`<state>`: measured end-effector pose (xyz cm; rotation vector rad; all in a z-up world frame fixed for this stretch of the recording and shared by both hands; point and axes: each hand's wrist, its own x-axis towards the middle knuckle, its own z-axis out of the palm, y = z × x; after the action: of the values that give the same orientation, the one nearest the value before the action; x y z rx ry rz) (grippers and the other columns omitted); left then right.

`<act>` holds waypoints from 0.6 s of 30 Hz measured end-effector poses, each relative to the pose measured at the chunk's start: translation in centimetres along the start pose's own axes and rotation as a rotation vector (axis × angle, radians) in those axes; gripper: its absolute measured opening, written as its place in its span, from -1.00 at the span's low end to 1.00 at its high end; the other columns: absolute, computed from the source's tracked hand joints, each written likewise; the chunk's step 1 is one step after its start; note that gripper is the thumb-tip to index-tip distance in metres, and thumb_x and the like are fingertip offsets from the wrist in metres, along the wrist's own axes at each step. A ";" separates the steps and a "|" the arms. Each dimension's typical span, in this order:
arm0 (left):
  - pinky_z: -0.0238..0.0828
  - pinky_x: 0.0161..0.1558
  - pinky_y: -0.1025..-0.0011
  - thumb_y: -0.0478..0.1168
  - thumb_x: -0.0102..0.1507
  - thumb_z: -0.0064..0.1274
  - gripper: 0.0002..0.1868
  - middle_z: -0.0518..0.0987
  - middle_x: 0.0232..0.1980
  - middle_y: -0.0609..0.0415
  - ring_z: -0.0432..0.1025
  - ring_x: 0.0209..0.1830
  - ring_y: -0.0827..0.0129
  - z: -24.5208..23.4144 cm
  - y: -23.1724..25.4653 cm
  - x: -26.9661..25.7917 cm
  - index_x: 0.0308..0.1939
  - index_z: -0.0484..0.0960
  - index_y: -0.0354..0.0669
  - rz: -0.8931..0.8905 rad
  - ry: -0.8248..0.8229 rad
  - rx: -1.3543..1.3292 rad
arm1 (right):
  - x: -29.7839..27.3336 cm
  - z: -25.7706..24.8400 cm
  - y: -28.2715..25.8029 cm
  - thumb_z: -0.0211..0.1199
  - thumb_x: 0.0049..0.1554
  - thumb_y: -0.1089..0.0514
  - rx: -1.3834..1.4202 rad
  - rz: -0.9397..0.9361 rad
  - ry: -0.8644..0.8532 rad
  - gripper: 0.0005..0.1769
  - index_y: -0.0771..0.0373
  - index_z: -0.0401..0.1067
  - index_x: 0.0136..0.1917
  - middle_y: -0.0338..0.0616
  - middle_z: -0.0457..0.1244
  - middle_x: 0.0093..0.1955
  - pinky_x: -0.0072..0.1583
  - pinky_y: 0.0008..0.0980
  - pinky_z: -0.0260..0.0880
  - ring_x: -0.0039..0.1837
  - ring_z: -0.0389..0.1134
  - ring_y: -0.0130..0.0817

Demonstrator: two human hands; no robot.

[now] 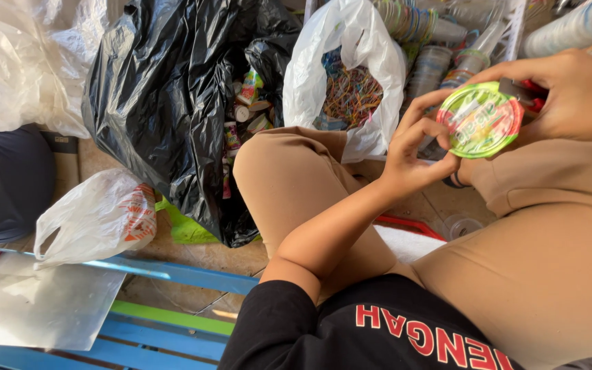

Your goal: The person sits on a bench and uses a red utility knife to cut the rims off two plastic cups. They first cut an orange cup and then a green cup, holding each one in their left hand while cutting with their right hand.

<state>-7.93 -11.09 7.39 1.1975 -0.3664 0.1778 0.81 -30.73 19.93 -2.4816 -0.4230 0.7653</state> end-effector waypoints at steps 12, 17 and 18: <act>0.33 0.44 0.25 -0.22 0.10 0.34 -0.36 0.20 0.45 -0.01 0.26 0.45 0.16 1.3 -1.0 -1.2 -0.03 0.12 0.05 -0.055 0.183 -0.159 | -0.1 0.8 -3.2 0.73 -0.50 -0.13 -0.212 0.003 -0.005 0.00 -0.02 0.55 0.26 -0.09 0.46 -0.36 -0.26 -0.27 0.33 -0.42 0.34 -0.18; 0.23 0.46 0.26 -0.26 0.15 0.26 -0.40 0.20 0.41 -0.01 0.22 0.43 0.18 0.7 0.2 -0.7 -0.07 0.05 0.06 -0.030 0.317 -0.243 | 0.2 0.5 -3.6 0.70 -0.50 -0.20 -0.204 -0.130 0.046 0.17 -0.01 0.48 0.40 -0.25 0.47 0.01 -0.23 -0.25 0.39 -0.40 0.35 -0.18; 0.26 0.48 0.19 -0.30 0.14 0.28 -0.38 0.21 0.43 -0.01 0.24 0.47 0.06 0.6 0.1 -0.6 -0.06 0.06 0.05 -0.017 0.317 -0.287 | 0.2 0.6 -3.4 0.69 -0.47 -0.20 -0.215 -0.105 0.056 0.15 -0.06 0.48 0.42 -0.17 0.35 -0.26 -0.29 -0.28 0.28 -0.44 0.25 -0.20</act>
<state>-8.66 -11.63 7.44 0.8712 -0.0991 0.2862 0.15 -27.63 21.26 -2.6469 -0.6390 0.6363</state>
